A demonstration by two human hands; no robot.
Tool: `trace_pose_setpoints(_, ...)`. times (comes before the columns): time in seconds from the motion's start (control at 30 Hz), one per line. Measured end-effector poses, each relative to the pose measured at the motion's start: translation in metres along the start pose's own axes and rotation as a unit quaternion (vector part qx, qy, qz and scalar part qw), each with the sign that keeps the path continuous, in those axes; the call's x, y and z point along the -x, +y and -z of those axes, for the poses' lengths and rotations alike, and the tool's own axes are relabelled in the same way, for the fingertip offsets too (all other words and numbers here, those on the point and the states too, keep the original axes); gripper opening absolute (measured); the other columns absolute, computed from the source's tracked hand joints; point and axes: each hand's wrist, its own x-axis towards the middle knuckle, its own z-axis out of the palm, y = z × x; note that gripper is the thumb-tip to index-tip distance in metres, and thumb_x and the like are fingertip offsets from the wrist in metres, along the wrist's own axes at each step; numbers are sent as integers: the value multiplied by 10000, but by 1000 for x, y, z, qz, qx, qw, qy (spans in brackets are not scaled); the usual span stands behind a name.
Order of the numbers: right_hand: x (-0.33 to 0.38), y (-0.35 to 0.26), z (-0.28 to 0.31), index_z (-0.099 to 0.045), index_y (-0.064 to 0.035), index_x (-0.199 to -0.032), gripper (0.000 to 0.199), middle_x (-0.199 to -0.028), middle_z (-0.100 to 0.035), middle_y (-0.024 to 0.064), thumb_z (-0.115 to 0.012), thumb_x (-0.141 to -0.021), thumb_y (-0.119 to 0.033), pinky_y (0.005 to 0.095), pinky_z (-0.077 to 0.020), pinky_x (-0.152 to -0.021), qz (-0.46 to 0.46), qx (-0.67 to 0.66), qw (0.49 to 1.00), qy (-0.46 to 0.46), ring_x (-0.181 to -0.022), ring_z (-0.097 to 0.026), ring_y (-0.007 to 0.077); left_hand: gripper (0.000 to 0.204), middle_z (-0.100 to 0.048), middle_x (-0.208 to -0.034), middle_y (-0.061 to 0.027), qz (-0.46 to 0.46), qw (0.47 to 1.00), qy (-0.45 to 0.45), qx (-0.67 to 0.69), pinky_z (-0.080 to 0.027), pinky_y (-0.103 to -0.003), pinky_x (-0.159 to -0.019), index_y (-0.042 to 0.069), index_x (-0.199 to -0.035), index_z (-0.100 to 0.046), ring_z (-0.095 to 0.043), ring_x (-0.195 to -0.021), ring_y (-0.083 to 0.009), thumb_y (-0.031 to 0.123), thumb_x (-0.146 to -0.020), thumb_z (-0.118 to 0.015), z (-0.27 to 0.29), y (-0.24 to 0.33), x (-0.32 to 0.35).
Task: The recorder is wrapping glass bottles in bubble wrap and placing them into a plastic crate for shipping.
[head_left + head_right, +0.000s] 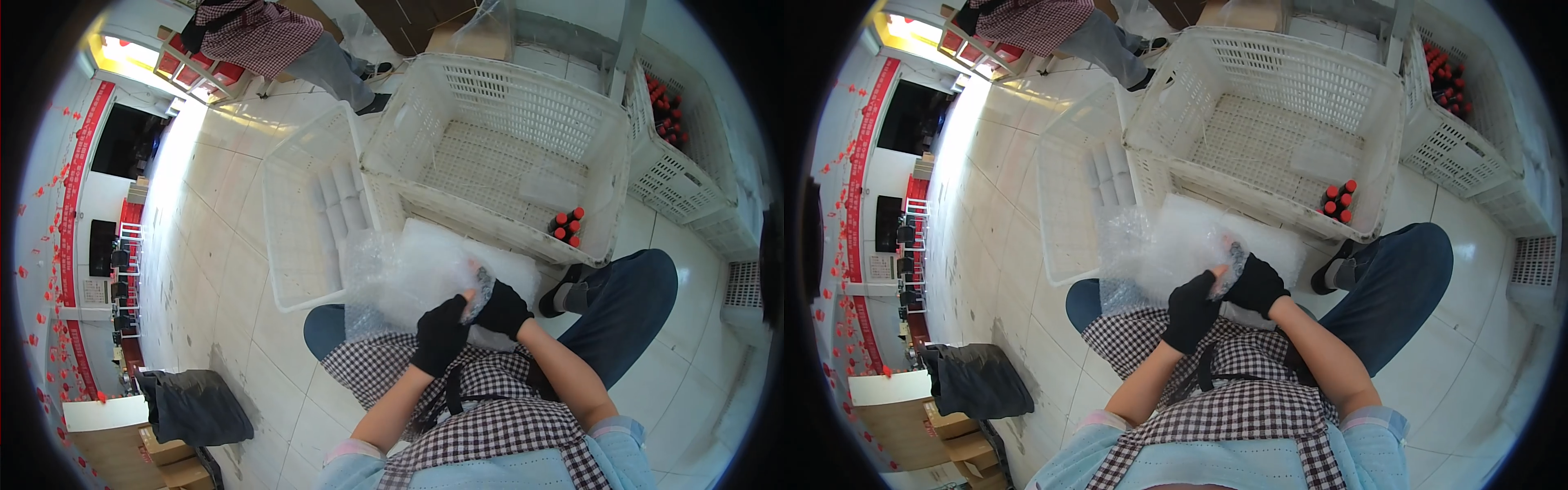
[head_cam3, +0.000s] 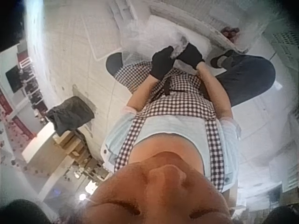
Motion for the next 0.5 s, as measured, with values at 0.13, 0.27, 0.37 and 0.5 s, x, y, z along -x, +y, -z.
trace_pose_setpoints(0.13,-9,20,-20,-415,27,-1206,662,-1014,-575,170,-679,-665,-247,328,-459,-814,77,-460,876,118,-913,-575,243,419,-513,-697,-102,108,986,115,-55,-431,-333,-584,60,-1006,-531,-524,-626,-241,54,-603,-645,13,-26,19)
trace_pose_setpoints(0.27,6,-25,-3,-477,0,-1152,525,-1006,-579,107,-674,-690,-155,315,-465,-810,-28,-767,640,-39,-893,-567,200,299,-511,-726,-99,89,979,139,-120,-429,-344,-614,41,-893,-503,-520,-673,-258,50,-619,-621,7,-25,36)
trace_pose_setpoints(0.37,-3,-17,-9,-518,-16,-1093,437,-959,-585,85,-660,-707,-165,307,-469,-778,-57,-742,668,-23,-854,-566,177,262,-538,-800,-120,14,990,119,-69,-431,-355,-617,39,-876,-506,-541,-719,-291,68,-647,-630,16,-5,38)
trace_pose_setpoints(0.5,-8,-33,0,-579,-17,-965,321,-861,-590,65,-668,-715,-198,277,-475,-698,17,-564,822,79,-780,-551,140,245,-558,-839,-137,13,996,88,-6,-435,-353,-622,39,-885,-528,-554,-729,-297,52,-657,-614,35,9,41)
